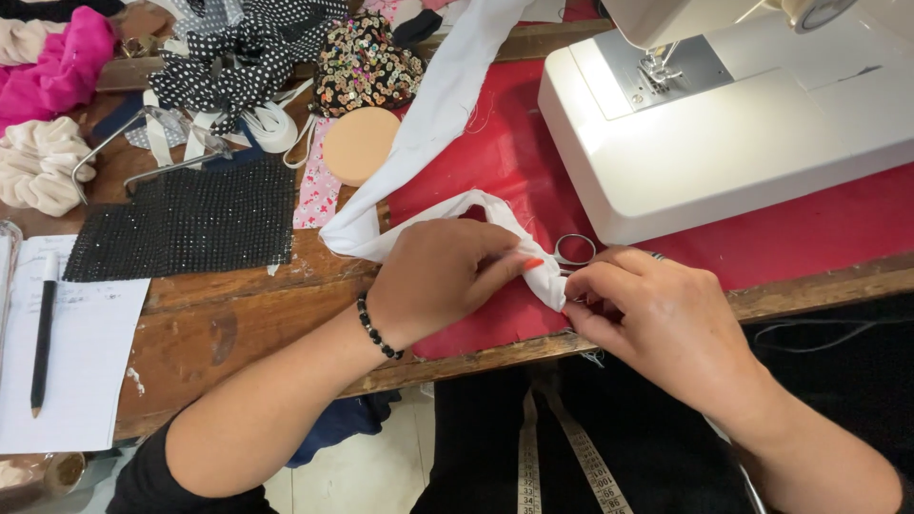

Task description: The person folds a long white fabric strip in half lengthwise and then repeatedly folds the edges inward to form a narrow tube. The hands smooth and adjust the folded edges along the strip's length. The strip remains on the worktable throughout.

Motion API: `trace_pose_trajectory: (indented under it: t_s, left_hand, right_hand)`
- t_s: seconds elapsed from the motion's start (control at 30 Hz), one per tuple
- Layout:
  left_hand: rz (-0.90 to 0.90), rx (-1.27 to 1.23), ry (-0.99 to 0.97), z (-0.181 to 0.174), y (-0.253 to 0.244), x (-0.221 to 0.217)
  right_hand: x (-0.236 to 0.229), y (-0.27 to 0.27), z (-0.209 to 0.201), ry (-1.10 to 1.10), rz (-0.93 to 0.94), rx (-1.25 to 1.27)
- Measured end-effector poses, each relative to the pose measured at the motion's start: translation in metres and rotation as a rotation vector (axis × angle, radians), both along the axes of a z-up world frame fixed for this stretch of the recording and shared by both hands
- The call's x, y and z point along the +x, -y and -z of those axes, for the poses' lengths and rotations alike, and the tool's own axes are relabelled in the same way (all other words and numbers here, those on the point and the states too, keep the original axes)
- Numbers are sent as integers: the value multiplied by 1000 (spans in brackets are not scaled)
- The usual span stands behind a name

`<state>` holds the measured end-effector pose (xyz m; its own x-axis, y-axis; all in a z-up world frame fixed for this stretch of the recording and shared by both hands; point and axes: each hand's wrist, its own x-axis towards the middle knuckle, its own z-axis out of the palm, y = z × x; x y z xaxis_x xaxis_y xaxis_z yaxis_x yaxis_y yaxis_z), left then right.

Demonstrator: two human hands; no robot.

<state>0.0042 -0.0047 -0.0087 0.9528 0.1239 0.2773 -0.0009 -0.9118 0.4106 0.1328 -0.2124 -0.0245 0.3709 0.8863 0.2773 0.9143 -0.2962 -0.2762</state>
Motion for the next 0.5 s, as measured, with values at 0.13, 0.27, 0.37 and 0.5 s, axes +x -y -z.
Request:
trace_pose_trajectory:
  t_s: [0.13,0.27,0.37,0.5]
  left_hand:
    - [-14,-310,94,5,2,1]
    - [-47,-408,152,-1,3,2]
    - [-72,-443,212,-6,2,2]
    - [-129,-407,349,-10,-15,1]
  right_hand:
    - [1,-2,4,-212,-64,143]
    - [1,3,3,-284,-127,326]
    - [2,12,2,-315,-65,438]
    - [1,24,-2,-291,-145,466]
